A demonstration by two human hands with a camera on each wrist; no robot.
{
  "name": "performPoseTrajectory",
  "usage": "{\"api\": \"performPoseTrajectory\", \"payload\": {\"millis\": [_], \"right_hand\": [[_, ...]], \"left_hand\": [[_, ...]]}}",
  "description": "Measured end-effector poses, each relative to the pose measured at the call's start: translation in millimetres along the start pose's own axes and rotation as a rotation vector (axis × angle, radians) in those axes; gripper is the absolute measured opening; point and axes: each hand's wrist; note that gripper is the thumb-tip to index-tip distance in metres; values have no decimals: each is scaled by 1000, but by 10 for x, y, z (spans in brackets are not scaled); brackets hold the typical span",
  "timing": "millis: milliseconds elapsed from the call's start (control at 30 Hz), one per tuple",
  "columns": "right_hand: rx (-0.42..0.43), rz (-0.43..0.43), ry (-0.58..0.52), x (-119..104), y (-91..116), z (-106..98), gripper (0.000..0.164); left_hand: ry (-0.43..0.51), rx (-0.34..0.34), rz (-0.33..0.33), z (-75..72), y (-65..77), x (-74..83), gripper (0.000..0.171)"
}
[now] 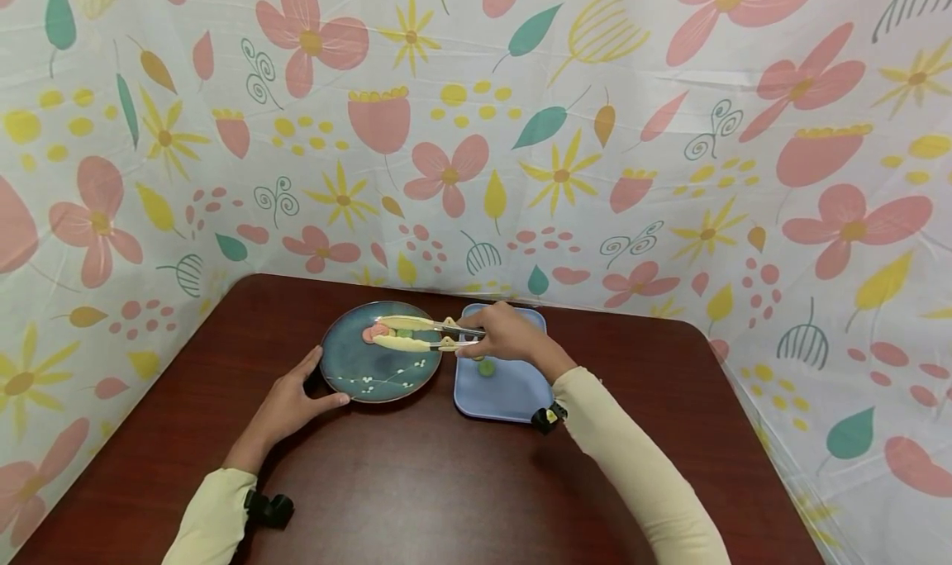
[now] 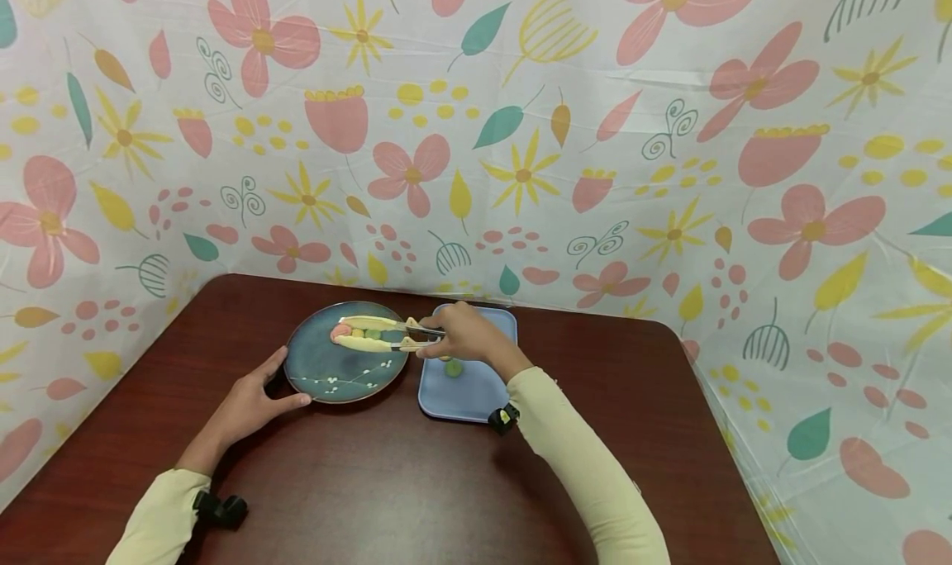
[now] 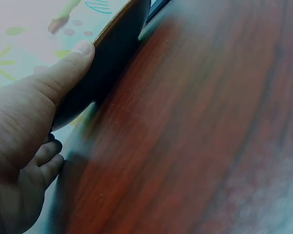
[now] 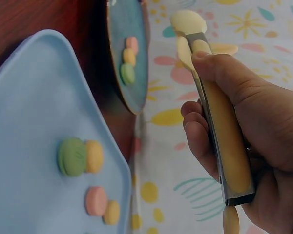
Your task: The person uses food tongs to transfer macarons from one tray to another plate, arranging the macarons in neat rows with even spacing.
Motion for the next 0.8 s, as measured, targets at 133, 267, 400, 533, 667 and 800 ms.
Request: {"api": "performPoseTrajectory", "payload": {"millis": [133, 267, 400, 533, 667, 800], "right_hand": [[-37, 13, -16, 36, -64, 88, 54], [-58, 19, 25, 77, -126, 168, 54], [-60, 3, 51, 97, -191, 227, 54], [-62, -8, 76, 97, -246, 270, 53], [-69, 6, 76, 86, -284, 300, 53], [-72, 13, 66, 72, -312, 321, 53]], "left_hand": [[8, 1, 9, 2, 2, 0, 118], [9, -1, 8, 3, 3, -4, 118], [7, -1, 10, 5, 4, -9, 117], [6, 0, 11, 7, 5, -9, 117], [6, 2, 11, 10, 5, -9, 117], [5, 4, 13, 14, 1, -7, 117]]}}
Point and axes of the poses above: each hand's wrist, its own y-axis away from the middle knuckle, its own z-axis out of the palm, x = y × z, and after that the axes turned 11 degrees about -z, right-handed
